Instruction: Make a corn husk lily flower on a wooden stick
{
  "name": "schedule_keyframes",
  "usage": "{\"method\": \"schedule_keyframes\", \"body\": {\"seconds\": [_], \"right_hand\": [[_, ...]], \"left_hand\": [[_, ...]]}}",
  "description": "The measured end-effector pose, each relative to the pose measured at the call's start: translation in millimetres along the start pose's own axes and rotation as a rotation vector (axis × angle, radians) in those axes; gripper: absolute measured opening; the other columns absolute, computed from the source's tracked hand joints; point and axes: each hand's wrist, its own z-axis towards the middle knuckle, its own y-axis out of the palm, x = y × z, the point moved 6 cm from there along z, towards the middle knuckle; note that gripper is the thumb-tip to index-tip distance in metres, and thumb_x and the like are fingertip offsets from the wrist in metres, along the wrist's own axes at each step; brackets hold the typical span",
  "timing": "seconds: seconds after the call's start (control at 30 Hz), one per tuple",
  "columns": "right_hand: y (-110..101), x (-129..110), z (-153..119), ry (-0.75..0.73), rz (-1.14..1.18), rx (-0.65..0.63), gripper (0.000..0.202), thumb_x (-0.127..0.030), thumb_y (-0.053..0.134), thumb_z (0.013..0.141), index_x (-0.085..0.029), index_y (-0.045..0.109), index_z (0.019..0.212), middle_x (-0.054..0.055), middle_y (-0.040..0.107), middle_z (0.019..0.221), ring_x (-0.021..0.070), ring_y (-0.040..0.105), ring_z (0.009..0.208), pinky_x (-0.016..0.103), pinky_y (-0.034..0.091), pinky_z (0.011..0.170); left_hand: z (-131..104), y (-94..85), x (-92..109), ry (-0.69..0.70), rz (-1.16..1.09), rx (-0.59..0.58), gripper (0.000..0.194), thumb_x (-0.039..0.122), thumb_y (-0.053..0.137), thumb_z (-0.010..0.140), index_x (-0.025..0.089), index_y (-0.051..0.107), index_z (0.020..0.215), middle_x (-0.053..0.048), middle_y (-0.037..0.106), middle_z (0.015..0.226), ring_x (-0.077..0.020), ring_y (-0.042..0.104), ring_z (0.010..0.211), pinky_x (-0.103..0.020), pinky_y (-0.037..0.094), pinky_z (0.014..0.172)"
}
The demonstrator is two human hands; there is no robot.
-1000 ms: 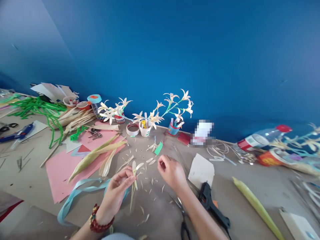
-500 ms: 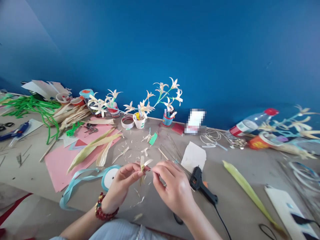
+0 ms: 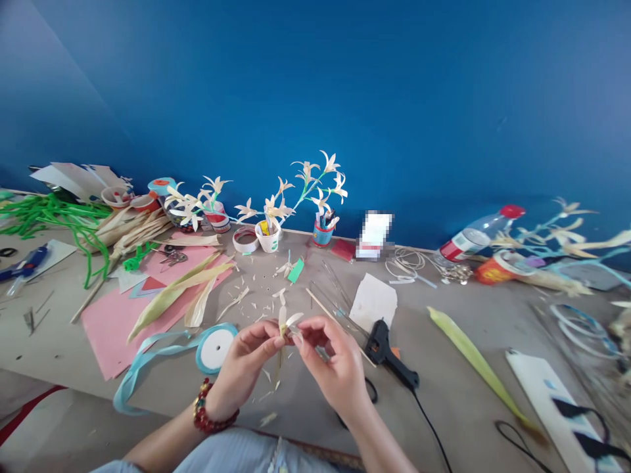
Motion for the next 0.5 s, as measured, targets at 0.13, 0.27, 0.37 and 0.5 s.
{"method": "schedule_keyframes", "body": {"seconds": [0.13,0.27,0.37,0.5], "right_hand": [[2.9,4.5,3.0,-0.007,0.105,-0.028,0.012,-0.028,0.062,0.09,-0.02,0.065,0.082,0.003,0.066,0.077,0.0134,0.061,0.06,0.023,0.051,0.053],[0.7,9.0,3.7,0.03,0.119,-0.015,0.015,-0.031,0.062,0.091,-0.02,0.064,0.081,0.003,0.065,0.076,0.0141,0.06,0.062,0.023,0.049,0.052],[-0.3,11.0,3.1,0.066,0.126,-0.026,0.017,-0.033,0.061,0.092,-0.019,0.063,0.082,0.003,0.064,0.074,0.0143,0.059,0.061,0.024,0.047,0.052],[-2.6,7.6,1.3,0.004,0.06,-0.028,0.012,-0.028,0.061,0.092,-0.021,0.064,0.082,0.002,0.062,0.073,0.0144,0.057,0.062,0.024,0.044,0.054]], "left_hand": [[-0.8,0.8,0.4,-0.02,-0.023,-0.009,0.014,0.029,0.075,0.079,0.017,0.069,0.073,-0.004,0.071,0.079,-0.0171,0.062,0.078,-0.029,0.046,0.079],[-0.4,0.2,0.1,-0.055,-0.016,-0.001,0.017,0.031,0.075,0.078,0.017,0.068,0.071,-0.005,0.071,0.077,-0.0182,0.063,0.077,-0.03,0.047,0.079],[0.3,0.7,-1.5,-0.085,-0.008,0.001,0.018,0.032,0.076,0.077,0.017,0.068,0.071,-0.006,0.072,0.077,-0.0193,0.064,0.078,-0.03,0.048,0.079],[0.8,3.4,-4.4,-0.114,-0.04,-0.004,0.018,0.031,0.079,0.074,0.016,0.07,0.07,-0.004,0.072,0.074,-0.0173,0.064,0.074,-0.028,0.047,0.076]]}}
